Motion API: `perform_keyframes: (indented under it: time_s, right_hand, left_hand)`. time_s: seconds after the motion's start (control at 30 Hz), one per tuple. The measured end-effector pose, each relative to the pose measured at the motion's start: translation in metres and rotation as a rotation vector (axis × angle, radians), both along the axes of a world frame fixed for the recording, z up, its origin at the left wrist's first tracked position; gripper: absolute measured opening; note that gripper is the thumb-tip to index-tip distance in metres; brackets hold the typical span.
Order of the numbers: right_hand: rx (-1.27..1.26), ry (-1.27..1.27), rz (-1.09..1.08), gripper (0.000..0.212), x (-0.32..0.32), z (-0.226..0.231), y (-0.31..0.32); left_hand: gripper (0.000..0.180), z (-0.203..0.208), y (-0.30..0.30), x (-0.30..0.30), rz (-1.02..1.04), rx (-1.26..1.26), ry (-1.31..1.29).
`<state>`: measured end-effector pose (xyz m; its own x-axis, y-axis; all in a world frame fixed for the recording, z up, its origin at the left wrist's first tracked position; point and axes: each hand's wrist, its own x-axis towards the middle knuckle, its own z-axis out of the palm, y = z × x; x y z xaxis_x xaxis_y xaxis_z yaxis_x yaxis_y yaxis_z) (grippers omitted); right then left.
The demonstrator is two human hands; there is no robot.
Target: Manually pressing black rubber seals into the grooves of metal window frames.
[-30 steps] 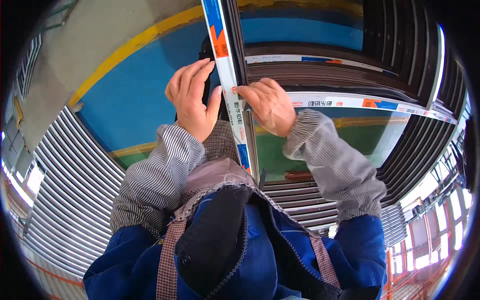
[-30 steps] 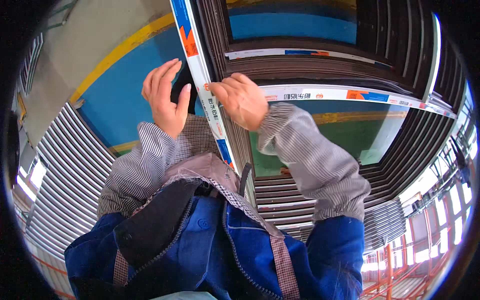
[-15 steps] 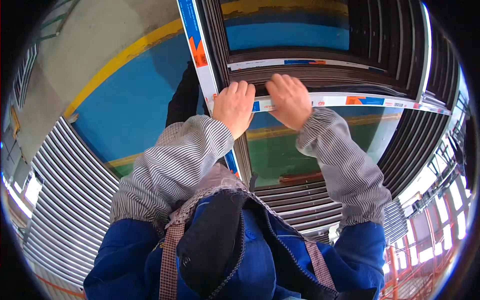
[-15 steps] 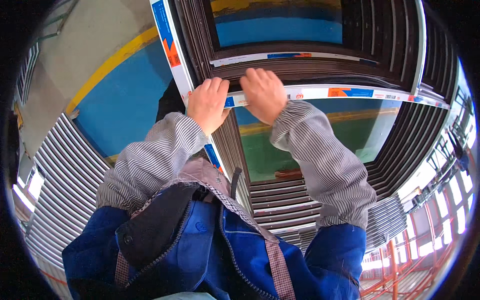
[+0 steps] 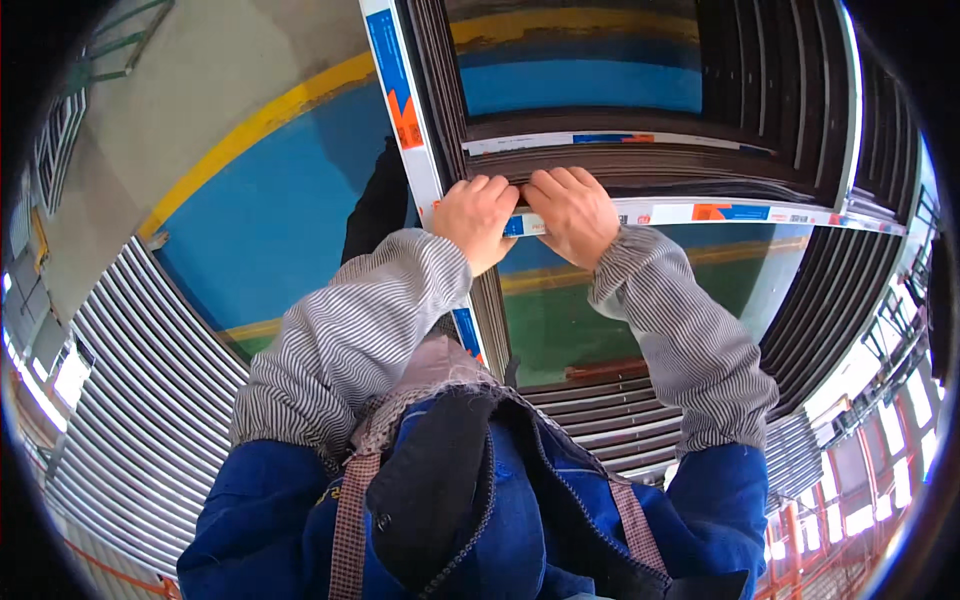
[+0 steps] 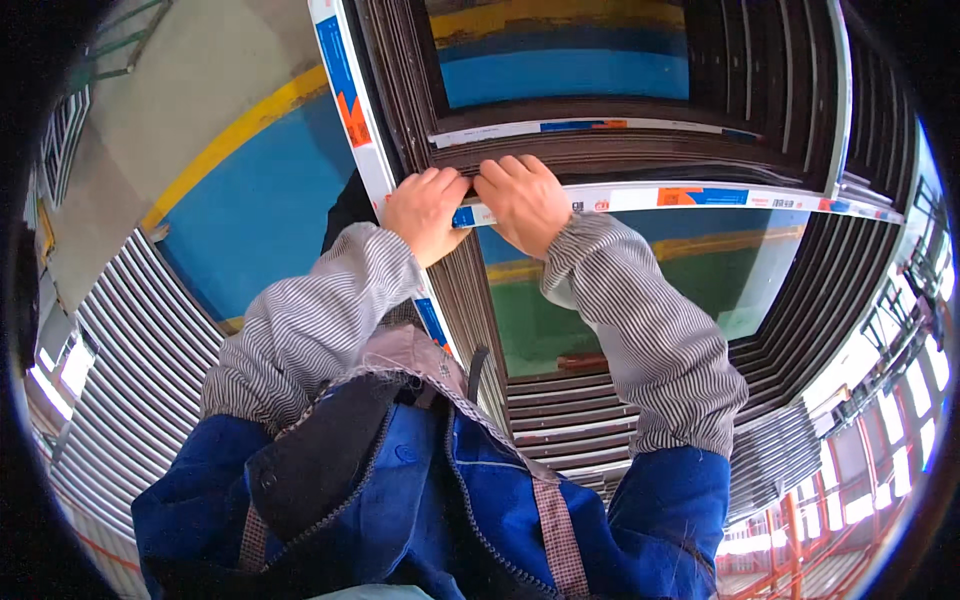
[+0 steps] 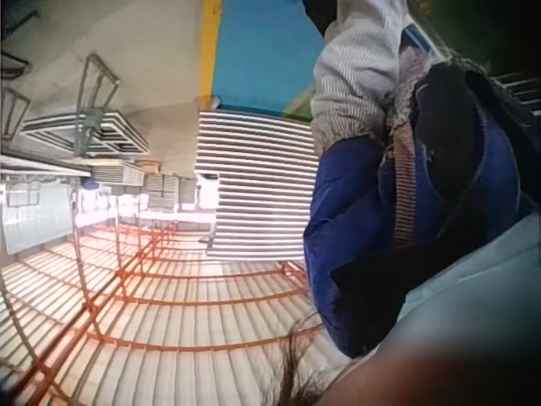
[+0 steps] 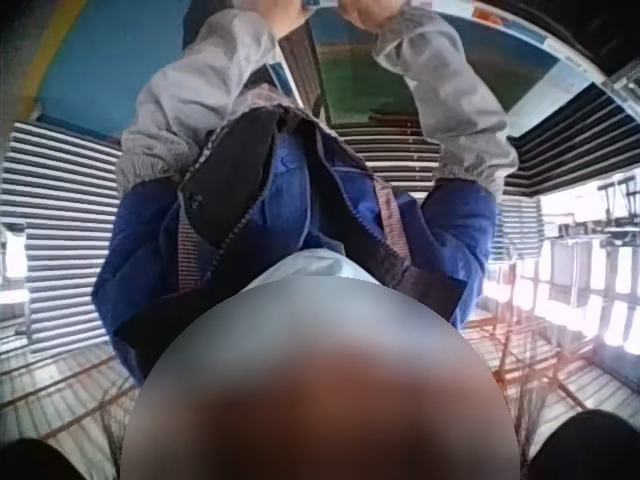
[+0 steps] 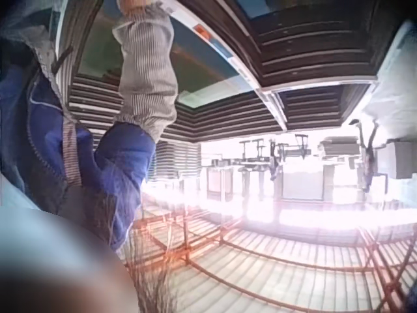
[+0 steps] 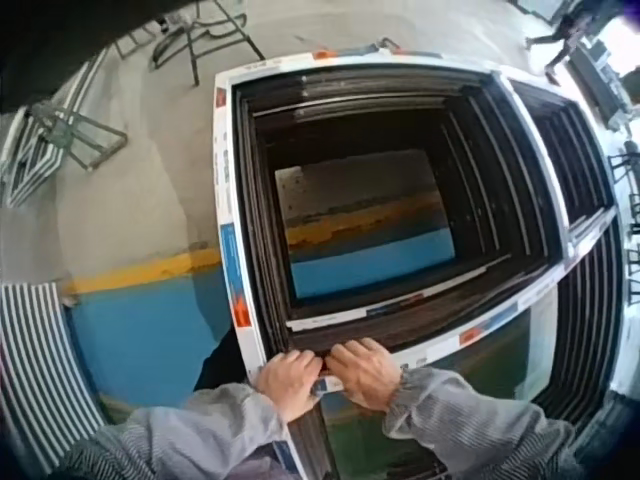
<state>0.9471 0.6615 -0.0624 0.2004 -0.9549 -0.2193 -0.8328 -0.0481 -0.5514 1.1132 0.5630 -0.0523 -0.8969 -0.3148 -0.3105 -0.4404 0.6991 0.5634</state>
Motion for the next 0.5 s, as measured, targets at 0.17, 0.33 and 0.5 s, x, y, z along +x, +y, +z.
perform_keyframes:
  time_s: [0.17, 0.33, 0.5]
  right_hand:
    - [-0.103, 0.003, -0.095, 0.051, -0.016, 0.007, 0.017]
    - [-0.155, -0.01, 0.016, 0.037, -0.019, 0.006, 0.013]
    - [-0.164, 0.005, -0.017, 0.033, -0.009, 0.0, 0.018]
  left_hand:
    - [0.051, 0.001, 0.003, 0.005, 0.036, -0.058, 0.188]
    - [0.051, 0.0, 0.003, 0.002, -0.046, -0.038, 0.154]
    - [0.054, -0.004, 0.001, 0.006, -0.066, -0.01, 0.143]
